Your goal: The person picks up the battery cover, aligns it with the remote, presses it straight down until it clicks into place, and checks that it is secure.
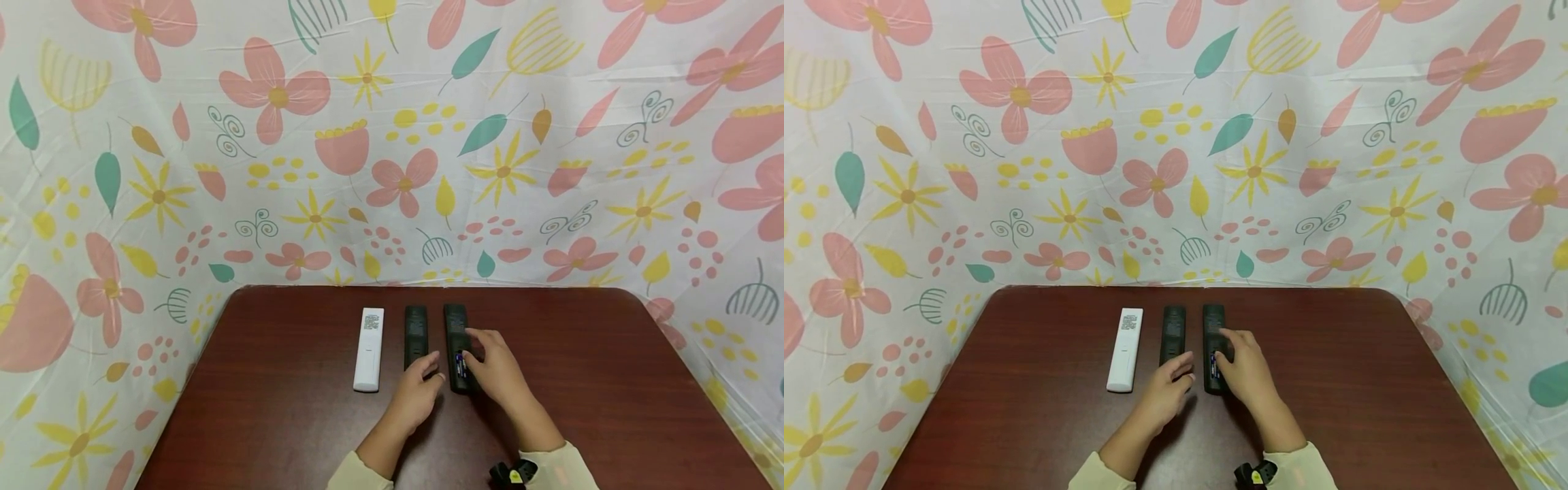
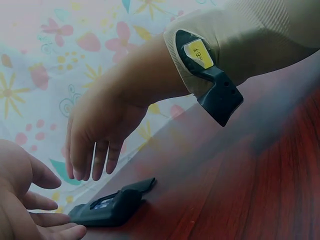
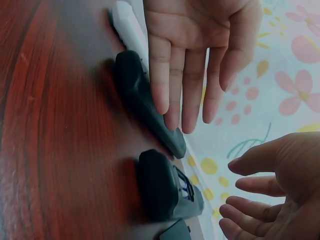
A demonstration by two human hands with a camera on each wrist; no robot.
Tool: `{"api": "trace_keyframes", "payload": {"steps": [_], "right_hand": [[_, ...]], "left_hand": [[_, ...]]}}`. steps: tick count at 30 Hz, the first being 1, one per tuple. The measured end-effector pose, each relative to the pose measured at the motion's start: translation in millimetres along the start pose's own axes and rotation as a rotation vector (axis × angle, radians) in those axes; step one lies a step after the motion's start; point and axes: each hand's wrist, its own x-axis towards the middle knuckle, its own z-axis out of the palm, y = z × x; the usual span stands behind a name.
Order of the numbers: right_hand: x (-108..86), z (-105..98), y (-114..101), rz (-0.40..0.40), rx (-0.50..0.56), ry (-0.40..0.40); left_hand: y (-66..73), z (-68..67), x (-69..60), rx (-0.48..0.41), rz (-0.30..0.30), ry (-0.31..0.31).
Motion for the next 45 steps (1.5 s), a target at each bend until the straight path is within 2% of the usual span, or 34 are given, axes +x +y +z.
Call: {"api": "trace_keyframes", "payload": {"steps": [12,21,30,35,40,45], "right_hand": [[-5.5,-4.4,12.1,0.024,-0.059,0.001],[-8.1,-3.8,20.6,0.090,-0.130,-0.053],[-10.2,-0.5,25.1,0.121,-0.157,-0.102],[-8.8,1.5,24.6,0.129,-0.168,-0.106],[-6.6,3.0,24.0,0.141,-0.176,-0.118],[-3.8,3.9,25.8,0.142,-0.189,-0.135]], "left_hand": [[-1.2,10.7,1.5,0.023,-0.028,-0.021],[-1.2,16.5,2.5,0.039,-0.064,-0.058],[-2.1,21.6,1.7,0.052,-0.072,-0.053],[-0.7,22.4,0.3,0.039,-0.086,-0.068],[-0.3,24.2,1.0,0.051,-0.087,-0.056],[-0.8,26.9,3.4,0.058,-0.111,-0.050]]}}
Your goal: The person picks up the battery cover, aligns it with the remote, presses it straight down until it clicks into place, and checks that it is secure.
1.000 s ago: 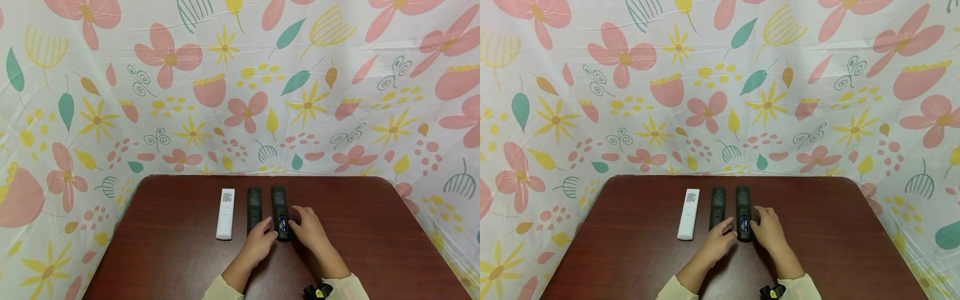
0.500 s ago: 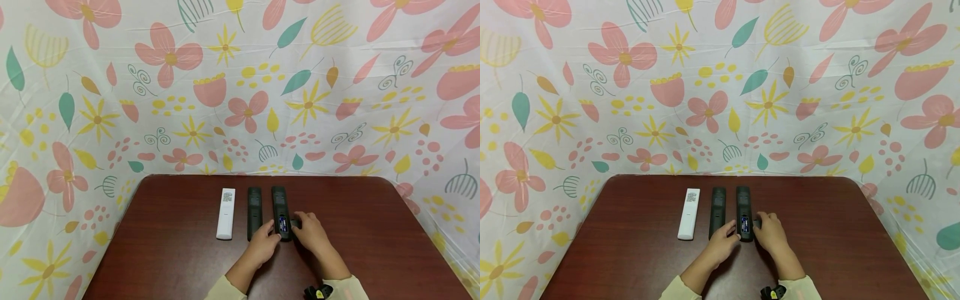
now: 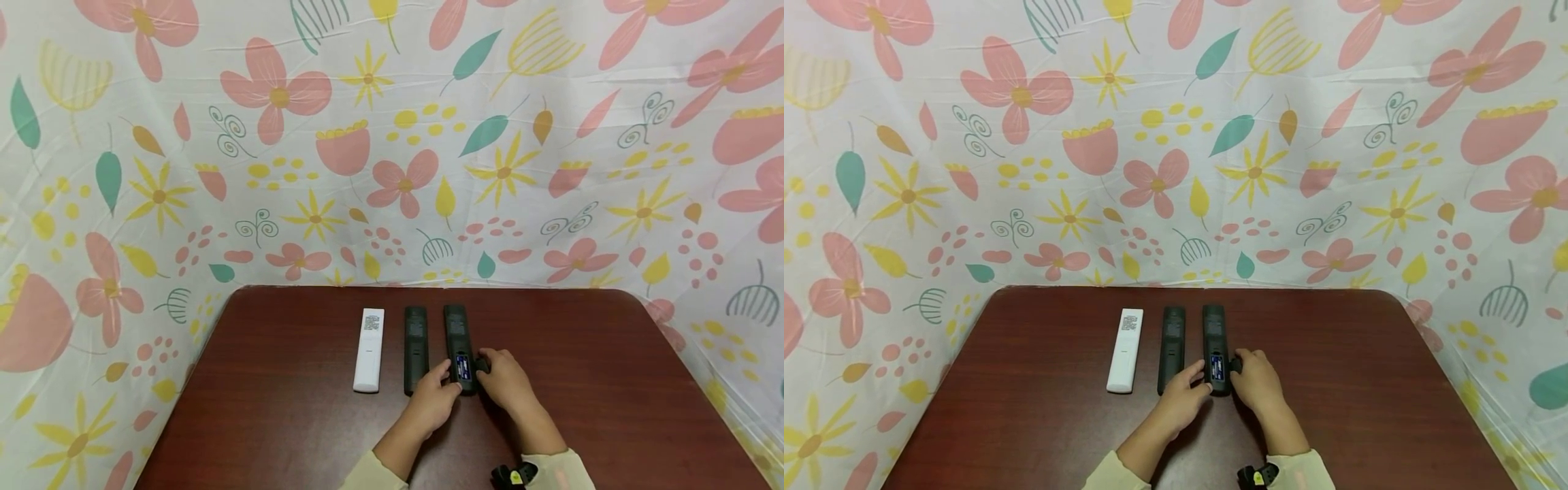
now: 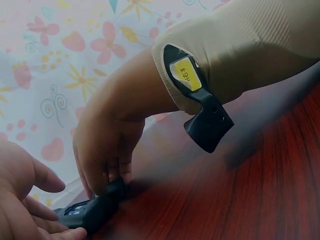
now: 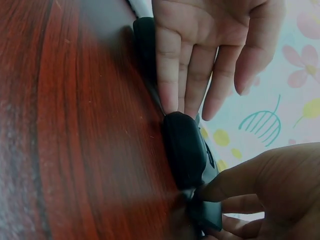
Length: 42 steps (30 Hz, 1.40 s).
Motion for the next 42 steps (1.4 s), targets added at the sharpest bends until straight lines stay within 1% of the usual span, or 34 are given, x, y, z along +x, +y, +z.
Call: {"api": "trace_keyframes", "payload": {"steps": [8,15,21,25,30,34,37,42], "right_hand": [[3.8,3.9,4.6,-0.017,0.069,0.014],[3.1,4.1,5.6,-0.030,0.084,0.014],[2.5,2.9,3.8,-0.025,0.090,0.002],[2.2,2.3,3.2,-0.022,0.096,-0.001],[1.8,1.9,3.6,-0.025,0.103,0.006],[1.4,1.7,4.0,-0.025,0.106,0.008],[1.2,1.2,3.4,-0.027,0.109,0.008],[0.5,1.4,3.1,-0.033,0.114,0.003]], "left_hand": [[-1.8,4.5,2.3,0.002,-0.004,0.016],[-5.0,7.1,2.2,-0.003,0.010,0.033],[-4.0,8.3,2.4,-0.034,0.016,0.062],[-3.1,8.4,3.5,-0.070,0.020,0.069],[-1.9,7.7,5.2,-0.123,0.018,0.055],[-1.0,6.6,6.2,-0.166,0.004,0.028],[-1.1,6.4,6.6,-0.190,-0.013,0.020],[-1.3,7.4,8.0,-0.203,-0.031,0.014]]}}
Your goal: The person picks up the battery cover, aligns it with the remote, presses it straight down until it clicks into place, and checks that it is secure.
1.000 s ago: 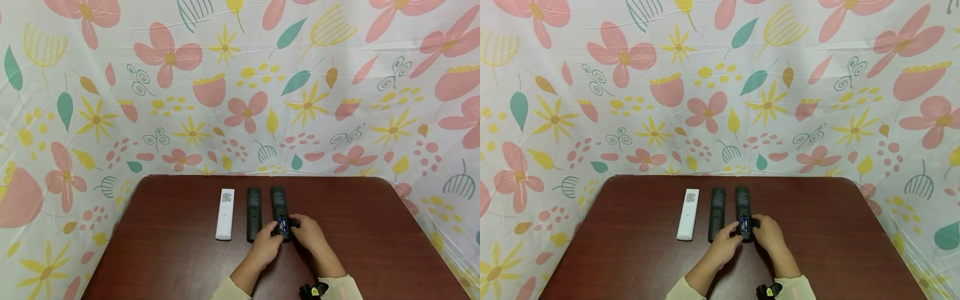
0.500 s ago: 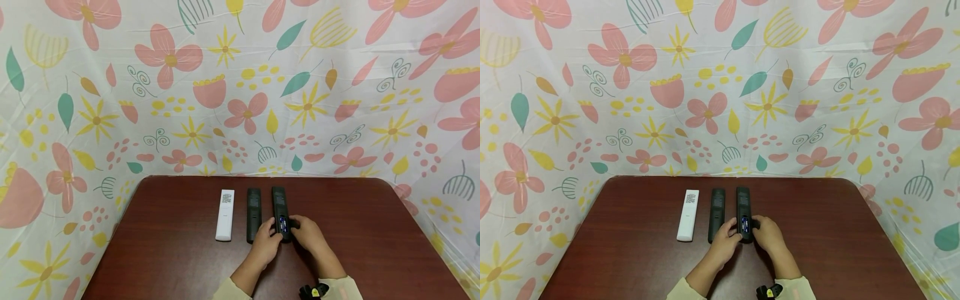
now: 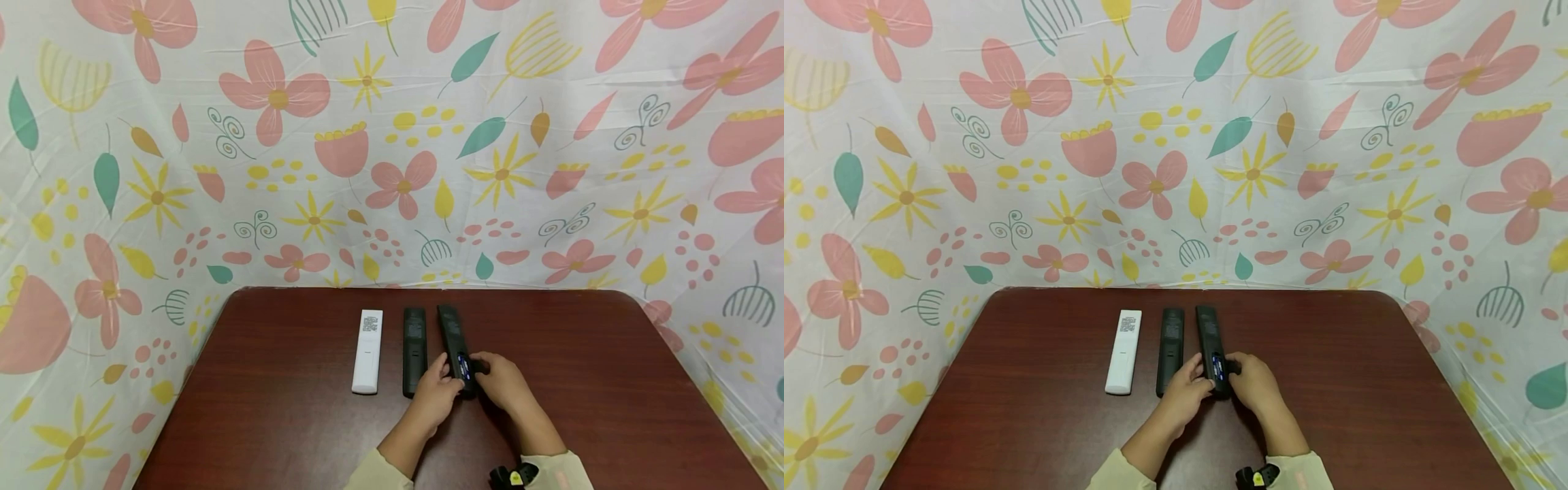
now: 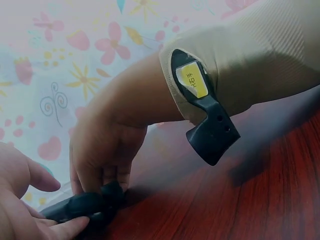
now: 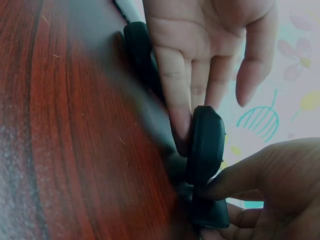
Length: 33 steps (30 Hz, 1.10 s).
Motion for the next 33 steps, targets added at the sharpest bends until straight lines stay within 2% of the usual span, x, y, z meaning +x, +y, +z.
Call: {"api": "trace_keyframes", "payload": {"steps": [5,16,23,33], "right_hand": [[-0.7,0.0,0.1,0.000,0.015,-0.011],[0.1,-2.7,0.0,0.007,0.058,-0.023],[-0.3,-3.7,-0.7,0.006,0.068,-0.026],[-2.5,-5.6,-6.2,-0.020,0.077,-0.015]], "left_hand": [[-1.7,0.3,2.3,-0.011,-0.009,-0.010],[-9.6,-0.5,15.5,-0.009,0.016,0.006],[-9.5,-0.4,17.3,-0.014,0.018,0.015],[-6.8,-7.5,15.3,-0.040,-0.011,0.010]]}}
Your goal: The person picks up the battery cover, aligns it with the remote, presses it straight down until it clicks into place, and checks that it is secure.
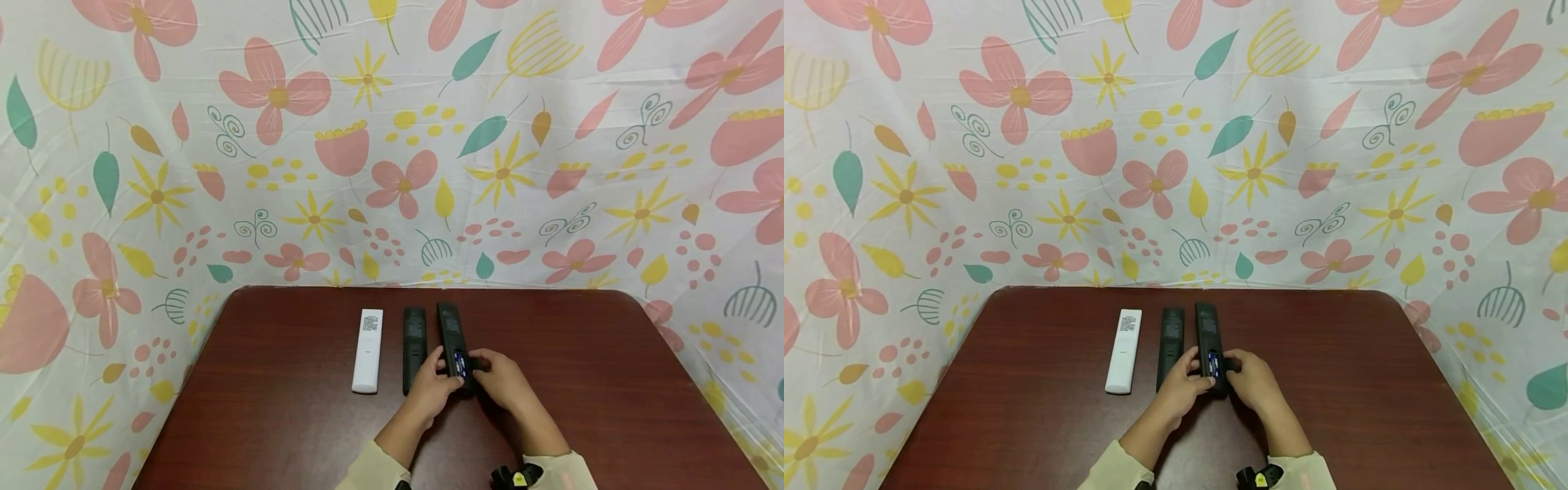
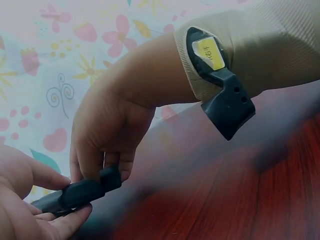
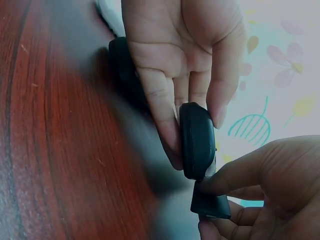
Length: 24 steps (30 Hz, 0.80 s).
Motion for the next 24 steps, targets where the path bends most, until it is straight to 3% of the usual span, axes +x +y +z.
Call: {"api": "trace_keyframes", "payload": {"steps": [12,24], "right_hand": [[-4.2,-0.8,-11.5,-0.033,0.001,0.043],[-4.4,0.6,-28.6,-0.050,0.032,0.057]], "left_hand": [[5.6,-9.0,0.9,-0.123,0.034,-0.030],[13.7,-19.8,-0.4,-0.146,0.046,0.015]]}}
